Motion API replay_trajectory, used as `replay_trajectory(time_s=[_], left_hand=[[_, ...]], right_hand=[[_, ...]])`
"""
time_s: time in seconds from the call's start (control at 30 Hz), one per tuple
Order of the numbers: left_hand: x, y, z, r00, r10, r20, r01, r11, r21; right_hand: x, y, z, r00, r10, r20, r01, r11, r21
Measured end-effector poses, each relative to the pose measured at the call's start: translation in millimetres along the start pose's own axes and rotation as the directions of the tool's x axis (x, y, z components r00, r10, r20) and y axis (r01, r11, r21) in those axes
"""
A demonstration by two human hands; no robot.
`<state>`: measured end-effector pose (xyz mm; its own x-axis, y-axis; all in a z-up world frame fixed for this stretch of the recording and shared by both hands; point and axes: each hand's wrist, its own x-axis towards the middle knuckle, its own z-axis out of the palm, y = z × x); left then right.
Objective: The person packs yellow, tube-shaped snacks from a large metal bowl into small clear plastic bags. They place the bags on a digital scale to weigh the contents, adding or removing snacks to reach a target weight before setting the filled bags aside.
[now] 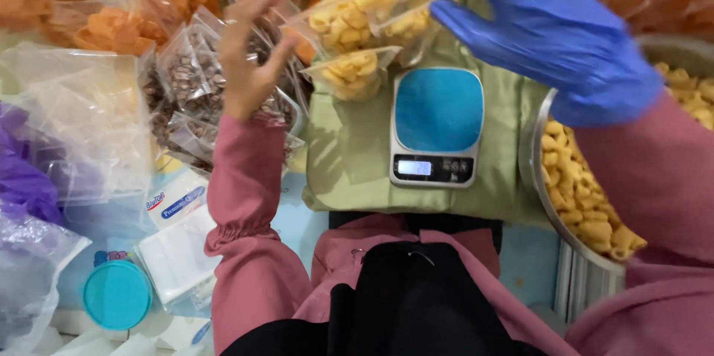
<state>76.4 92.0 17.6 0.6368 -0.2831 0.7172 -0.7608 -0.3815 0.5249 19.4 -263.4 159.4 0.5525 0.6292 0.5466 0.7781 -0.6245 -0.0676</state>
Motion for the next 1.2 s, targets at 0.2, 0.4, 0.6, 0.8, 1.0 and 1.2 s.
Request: replay_trajectory(time_s=[0.2,0.4,0.6,0.8,1.0,1.2], left_hand=[[-46.6,42.1,-9.3,0.967,-0.115,-0.226,0.117,0.993,-0.005],[-91.4,90.8,46.9,0.92,-0.181,-0.348,0.223,0.972,0.082],[-101.2,113.9,89.7,0.954,-0.082,-0.288,0.149,0.964,0.219],[-139.7,87.4,126.9,0.975,-0.142,-0.169,0.189,0.935,0.301],[-178.4,75.8,154.9,0.975,-0.218,-0.053,0.224,0.94,0.258],[-194.6,78.9,140.3,0.972,-0.21,-0.108,0.228,0.951,0.208]], right_hand=[[-118.7,-14.3,-45.8,0.988,0.133,0.08,-0.117,0.976,-0.185],[-226.8,-42.2,-40.4,0.869,0.494,0.008,-0.481,0.849,-0.219],[-285.9,-47.5,-49.4,0.779,0.627,-0.013,-0.609,0.752,-0.254],[-305.8,-58.2,-62.4,0.764,0.601,0.236,-0.586,0.799,-0.136],[-330.6,-46.1,-45.8,0.761,0.576,0.298,-0.588,0.807,-0.059],[-332.3,-41.4,11.1,0.871,0.461,0.167,-0.466,0.885,-0.012]])
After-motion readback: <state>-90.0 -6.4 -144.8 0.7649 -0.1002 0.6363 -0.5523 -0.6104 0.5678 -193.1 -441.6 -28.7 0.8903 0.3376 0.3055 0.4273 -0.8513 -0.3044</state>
